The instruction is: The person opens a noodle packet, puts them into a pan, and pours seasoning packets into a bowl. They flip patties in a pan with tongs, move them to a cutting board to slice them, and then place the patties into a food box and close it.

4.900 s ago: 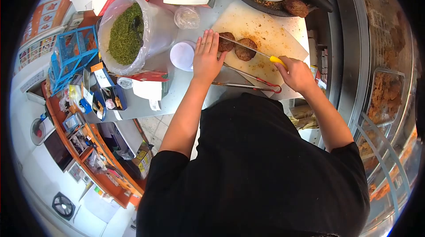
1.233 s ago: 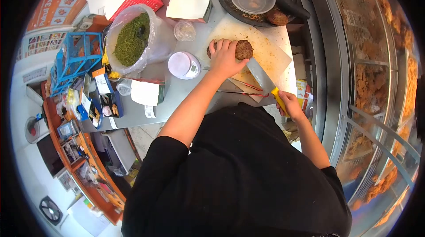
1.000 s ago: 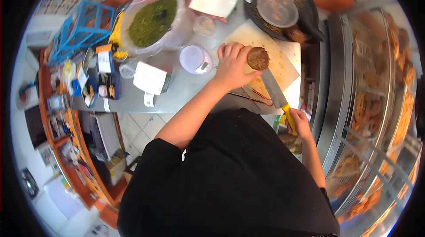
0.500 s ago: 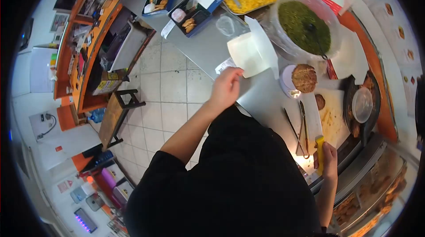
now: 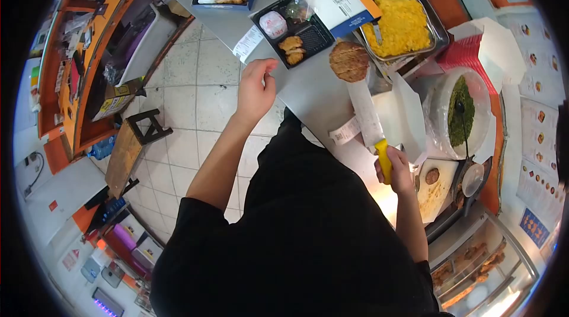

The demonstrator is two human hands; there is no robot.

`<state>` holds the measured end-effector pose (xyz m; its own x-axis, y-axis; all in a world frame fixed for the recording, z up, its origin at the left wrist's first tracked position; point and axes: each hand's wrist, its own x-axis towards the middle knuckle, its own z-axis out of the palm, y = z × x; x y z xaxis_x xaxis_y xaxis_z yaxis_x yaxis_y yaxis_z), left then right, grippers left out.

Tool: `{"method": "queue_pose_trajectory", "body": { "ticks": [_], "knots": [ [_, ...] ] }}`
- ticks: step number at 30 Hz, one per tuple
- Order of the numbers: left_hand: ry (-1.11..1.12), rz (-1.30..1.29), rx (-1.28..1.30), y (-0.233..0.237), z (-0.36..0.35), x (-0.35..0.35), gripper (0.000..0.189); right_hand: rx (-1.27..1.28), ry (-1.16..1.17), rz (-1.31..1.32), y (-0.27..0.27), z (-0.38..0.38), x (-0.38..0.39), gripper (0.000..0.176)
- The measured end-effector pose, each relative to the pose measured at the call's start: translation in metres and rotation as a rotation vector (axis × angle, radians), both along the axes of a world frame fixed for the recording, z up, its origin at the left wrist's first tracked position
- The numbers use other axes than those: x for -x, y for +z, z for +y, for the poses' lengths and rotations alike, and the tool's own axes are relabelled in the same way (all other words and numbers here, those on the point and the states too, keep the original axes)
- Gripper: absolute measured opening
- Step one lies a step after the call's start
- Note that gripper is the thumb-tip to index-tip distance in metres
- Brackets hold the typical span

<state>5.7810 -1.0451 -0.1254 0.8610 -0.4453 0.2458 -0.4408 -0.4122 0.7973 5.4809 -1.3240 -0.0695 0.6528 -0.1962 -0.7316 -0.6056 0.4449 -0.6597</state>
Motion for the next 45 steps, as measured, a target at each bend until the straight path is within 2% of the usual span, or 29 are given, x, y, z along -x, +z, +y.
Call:
{"method": "queue_pose_trajectory", "body": {
  "ticks": [8, 17, 25, 32, 34, 37, 38, 41, 42, 43, 45],
  "knots": [
    [-0.067, -0.06, -0.004, -0.019, -0.011, -0.073, 0.029, -0.044, 0.021, 0.021, -0.026, 0.017, -0.084, 0.041],
    [-0.069, -0.031, -0.017, -0.035, -0.031, -0.096, 0.025, -0.018, 0.113, 0.203, -0.037, 0.016, -0.128, 0.042],
    [-0.105, -0.049, 0.049, -0.033, -0.038, -0.095, 0.019, -0.007, 0.134, 0.272, -0.012, 0.017, -0.15, 0.045],
    [-0.12, -0.092, -0.02, -0.029, -0.037, -0.082, 0.019, 0.235, 0.25, 0.365, 0.043, 0.017, -0.146, 0.045],
    [-0.093, -0.131, -0.141, -0.031, -0.04, -0.075, 0.02, 0.324, 0.29, 0.393, 0.067, 0.014, -0.131, 0.044],
    [-0.124, -0.275, -0.161, -0.034, -0.048, -0.065, 0.018, 0.353, 0.228, 0.406, 0.104, 0.007, -0.084, 0.041],
    [-0.161, -0.271, -0.088, -0.044, -0.051, -0.066, 0.017, 0.321, 0.186, 0.38, 0.118, 0.003, -0.063, 0.04],
    [-0.219, -0.173, 0.091, -0.037, -0.067, -0.047, 0.009, 0.294, -0.015, 0.317, 0.156, -0.014, 0.039, 0.037],
    [-0.169, -0.019, 0.047, -0.021, -0.07, -0.032, 0.012, 0.314, -0.109, 0.301, 0.162, -0.018, 0.081, 0.037],
    [-0.213, 0.006, 0.169, -0.016, -0.078, -0.02, 0.017, 0.332, -0.185, 0.279, 0.168, -0.021, 0.125, 0.037],
    [-0.249, 0.008, 0.199, 0.008, -0.097, 0.017, 0.019, 0.358, -0.405, 0.285, 0.179, -0.021, 0.204, 0.037]
  ]
}}
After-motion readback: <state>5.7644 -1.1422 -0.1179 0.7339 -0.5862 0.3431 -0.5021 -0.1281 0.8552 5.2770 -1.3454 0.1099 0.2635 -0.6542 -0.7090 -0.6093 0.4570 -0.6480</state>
